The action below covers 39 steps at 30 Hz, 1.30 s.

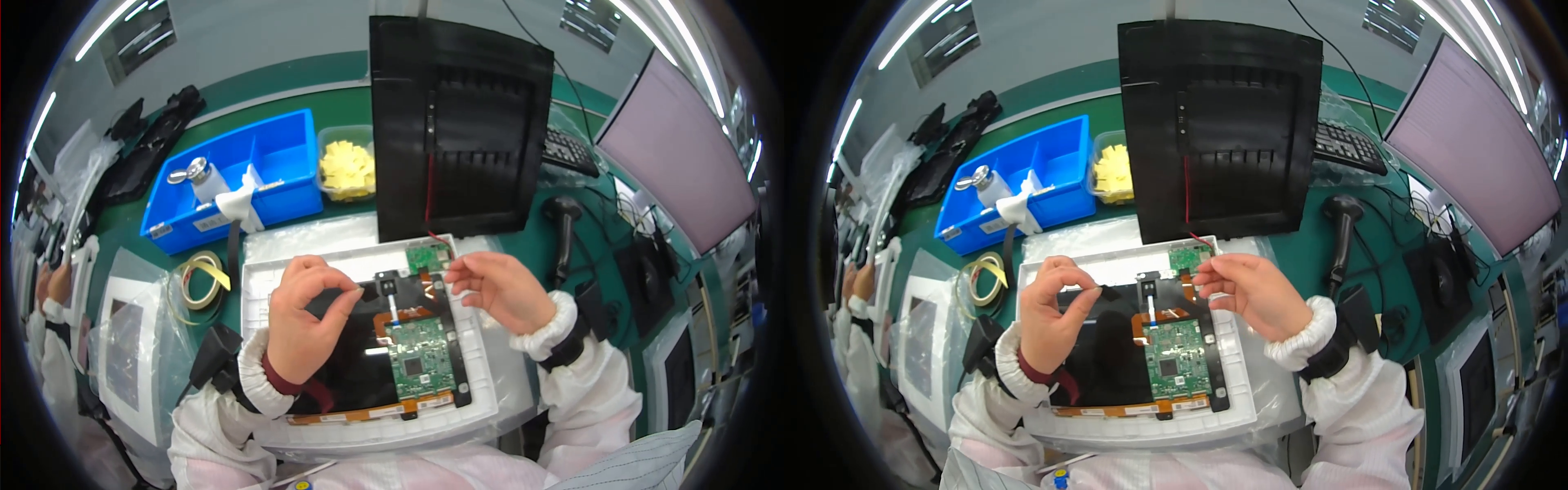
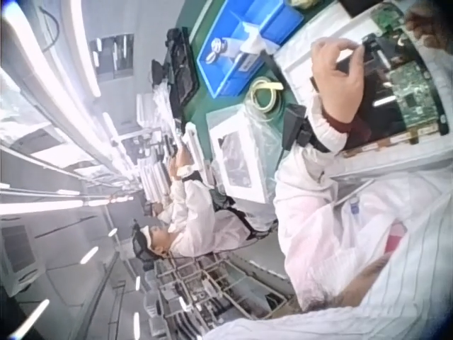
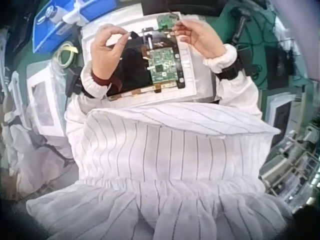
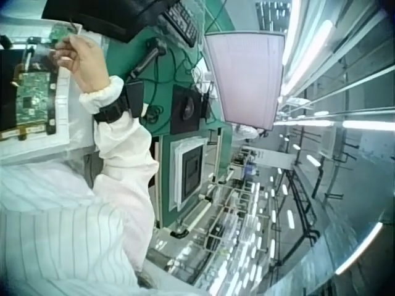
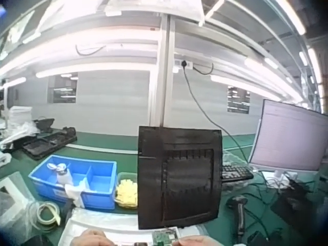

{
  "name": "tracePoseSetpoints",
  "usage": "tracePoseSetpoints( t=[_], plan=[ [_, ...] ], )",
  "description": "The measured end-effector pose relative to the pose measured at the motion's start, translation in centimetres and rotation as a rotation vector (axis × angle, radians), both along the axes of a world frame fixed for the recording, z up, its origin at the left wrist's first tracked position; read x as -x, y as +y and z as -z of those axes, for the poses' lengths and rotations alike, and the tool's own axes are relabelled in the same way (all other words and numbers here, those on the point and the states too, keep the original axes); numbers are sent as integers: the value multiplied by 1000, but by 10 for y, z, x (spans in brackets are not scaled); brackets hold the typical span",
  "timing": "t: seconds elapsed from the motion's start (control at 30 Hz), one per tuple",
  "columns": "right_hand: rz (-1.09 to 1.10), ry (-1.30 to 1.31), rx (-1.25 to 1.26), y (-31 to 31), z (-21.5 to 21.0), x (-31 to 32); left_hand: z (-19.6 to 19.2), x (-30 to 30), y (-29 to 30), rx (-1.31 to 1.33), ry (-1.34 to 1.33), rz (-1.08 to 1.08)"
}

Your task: The person assembles an electronic device by hand, connecting internal ribbon cables to a circuit board and placing components inside the device.

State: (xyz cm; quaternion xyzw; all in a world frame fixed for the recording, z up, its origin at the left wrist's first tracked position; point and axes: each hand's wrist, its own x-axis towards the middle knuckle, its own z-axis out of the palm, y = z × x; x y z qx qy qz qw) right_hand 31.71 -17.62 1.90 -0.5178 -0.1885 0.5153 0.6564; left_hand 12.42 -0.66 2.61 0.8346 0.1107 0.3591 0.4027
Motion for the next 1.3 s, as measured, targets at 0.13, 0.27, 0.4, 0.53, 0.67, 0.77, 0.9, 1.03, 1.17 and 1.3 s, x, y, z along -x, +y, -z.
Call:
tracePoseSetpoints(
  t=[0.13,0.27,0.4,0.53,0.67,0.77,0.9,1.03,1.17,1.3],
  plan=[
    [-167,-117,182,12,-7,-4,3,-5,6,-46,1,10],
    [-266,-203,289,28,-8,-6,4,-8,9,-62,7,46],
    [-357,-246,402,43,-5,0,6,-5,14,-27,69,53],
    [-379,-215,450,48,1,9,12,-2,13,59,123,4],
    [-345,-155,452,50,4,18,27,-6,16,128,158,22],
    [-329,-108,462,54,3,25,38,-8,15,243,203,44],
    [-275,-87,447,56,9,29,45,-11,17,450,278,141],
    [-257,-172,390,57,17,31,48,-12,14,521,295,152],
    [-304,-323,335,57,24,31,47,-10,15,291,297,144],
    [-340,-446,313,55,26,32,41,-10,18,177,253,177]
  ],
)
